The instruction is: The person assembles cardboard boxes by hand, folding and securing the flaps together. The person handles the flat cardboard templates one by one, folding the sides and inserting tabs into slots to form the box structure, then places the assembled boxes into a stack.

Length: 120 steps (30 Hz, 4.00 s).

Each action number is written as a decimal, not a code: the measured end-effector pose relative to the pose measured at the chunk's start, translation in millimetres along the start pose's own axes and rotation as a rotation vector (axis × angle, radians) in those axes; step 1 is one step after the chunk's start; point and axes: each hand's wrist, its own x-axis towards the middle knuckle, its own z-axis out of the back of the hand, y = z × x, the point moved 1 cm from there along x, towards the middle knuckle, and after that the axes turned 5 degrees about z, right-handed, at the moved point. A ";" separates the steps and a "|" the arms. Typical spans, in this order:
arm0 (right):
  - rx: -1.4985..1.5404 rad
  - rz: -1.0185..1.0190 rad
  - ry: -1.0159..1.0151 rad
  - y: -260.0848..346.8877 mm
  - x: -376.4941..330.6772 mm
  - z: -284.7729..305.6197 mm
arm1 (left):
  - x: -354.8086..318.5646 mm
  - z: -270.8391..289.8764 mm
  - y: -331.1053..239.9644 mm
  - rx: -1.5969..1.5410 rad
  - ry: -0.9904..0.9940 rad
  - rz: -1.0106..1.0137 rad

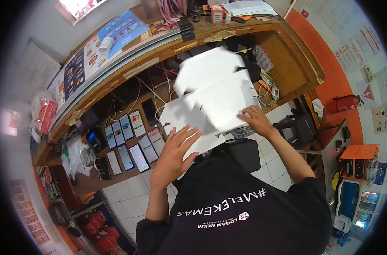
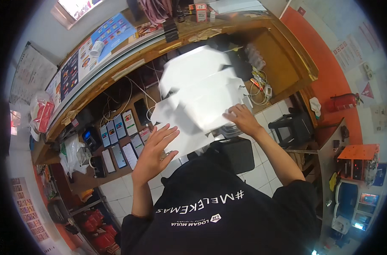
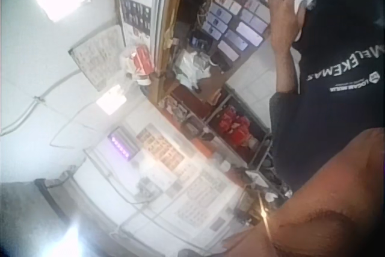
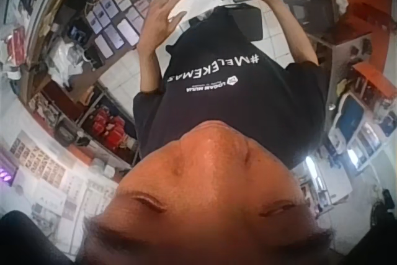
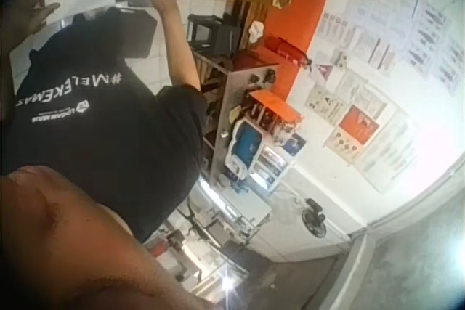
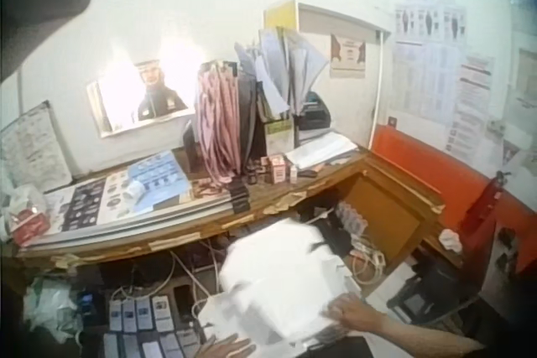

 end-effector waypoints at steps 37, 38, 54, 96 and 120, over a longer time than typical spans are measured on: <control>0.174 0.034 0.486 -115.9 -98.6 -91.1 | 156.8 -340.0 71.2 0.412 0.399 -0.142; 0.160 0.001 0.523 -120.8 -110.8 -101.9 | 142.3 -319.7 65.1 0.369 0.266 -0.203; 0.592 -0.176 0.172 7.0 9.9 -67.0 | 13.0 -263.5 252.2 -0.045 0.435 0.301; 0.732 0.307 -0.168 175.7 185.0 57.1 | 12.6 -21.6 99.6 -1.784 -0.828 0.074; 0.757 -0.679 -0.190 38.6 132.0 -1.0 | -3.9 -20.2 31.7 0.213 0.030 0.006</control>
